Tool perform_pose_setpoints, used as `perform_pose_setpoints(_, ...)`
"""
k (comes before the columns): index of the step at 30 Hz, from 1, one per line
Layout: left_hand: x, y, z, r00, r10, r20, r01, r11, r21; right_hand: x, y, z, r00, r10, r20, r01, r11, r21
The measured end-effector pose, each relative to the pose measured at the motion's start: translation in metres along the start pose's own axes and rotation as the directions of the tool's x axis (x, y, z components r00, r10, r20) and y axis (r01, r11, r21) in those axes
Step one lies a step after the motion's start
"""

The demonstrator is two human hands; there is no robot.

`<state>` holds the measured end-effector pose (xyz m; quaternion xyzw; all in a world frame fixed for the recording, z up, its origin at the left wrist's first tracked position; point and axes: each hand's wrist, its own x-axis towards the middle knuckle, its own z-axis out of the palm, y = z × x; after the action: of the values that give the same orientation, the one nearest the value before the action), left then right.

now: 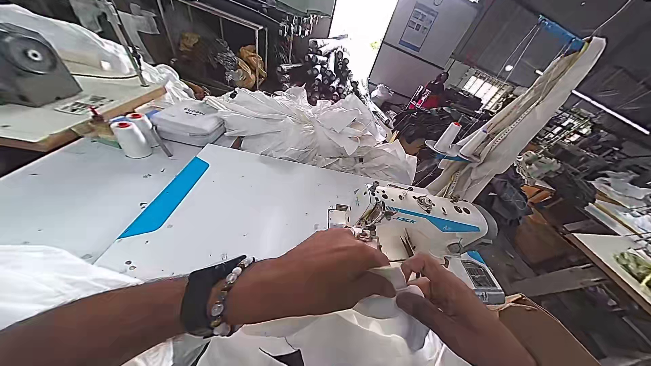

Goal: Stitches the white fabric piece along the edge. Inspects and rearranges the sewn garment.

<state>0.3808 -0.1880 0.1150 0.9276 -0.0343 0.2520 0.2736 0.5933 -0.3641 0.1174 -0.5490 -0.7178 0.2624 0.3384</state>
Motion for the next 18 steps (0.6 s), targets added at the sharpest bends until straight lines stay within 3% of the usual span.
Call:
perform_pose_setpoints(2,-0.005,-0.010,-0.008,0.991,-0.031,-0.129,0.041,0.996,0.075,-0.022,0.033,-0.021,0.946,0.161,0.281,-0.165,0.986,-0.007)
perform_pose_setpoints(4,-0.023,-0.032,-0.031,0.952,-0.105,-0.289,0.162,0.969,0.184,-0.056,0.084,-0.034,0.814,0.468,0.343,-0.410,0.883,-0.231)
perform_pose_setpoints(6,-0.049,-0.046,-0.046,0.905,-0.175,-0.387,0.286,0.925,0.250,-0.087,0.114,-0.037,0.618,0.759,0.205,-0.562,0.609,-0.560)
perform_pose_setpoints(7,-0.063,-0.048,-0.048,0.878,-0.207,-0.430,0.341,0.903,0.261,-0.096,0.112,-0.037,0.508,0.860,0.060,-0.585,0.395,-0.708)
perform_pose_setpoints(8,-0.078,-0.047,-0.050,0.851,-0.233,-0.471,0.384,0.888,0.253,-0.105,0.105,-0.034,0.455,0.881,-0.125,-0.603,0.202,-0.771)
perform_pose_setpoints(10,-0.108,-0.041,-0.056,0.809,-0.251,-0.531,0.422,0.877,0.229,-0.122,0.086,-0.036,0.512,0.713,-0.479,-0.686,0.004,-0.728)
perform_pose_setpoints(12,-0.142,-0.033,-0.058,0.780,-0.278,-0.561,0.449,0.873,0.191,-0.136,0.069,-0.047,0.626,0.405,-0.667,-0.728,-0.005,-0.686)
perform_pose_setpoints(13,-0.159,-0.029,-0.057,0.748,-0.311,-0.586,0.485,0.859,0.163,-0.138,0.063,-0.051,0.651,0.275,-0.707,-0.734,-0.011,-0.679)
perform_pose_setpoints(15,-0.194,-0.024,-0.055,0.648,-0.394,-0.652,0.544,0.839,0.034,-0.130,0.051,-0.046,0.686,0.172,-0.707,-0.723,0.052,-0.688)
perform_pose_setpoints(18,-0.257,-0.033,-0.068,0.389,-0.590,-0.707,0.646,0.722,-0.247,-0.105,0.072,-0.003,0.789,0.204,-0.580,-0.614,0.302,-0.729)
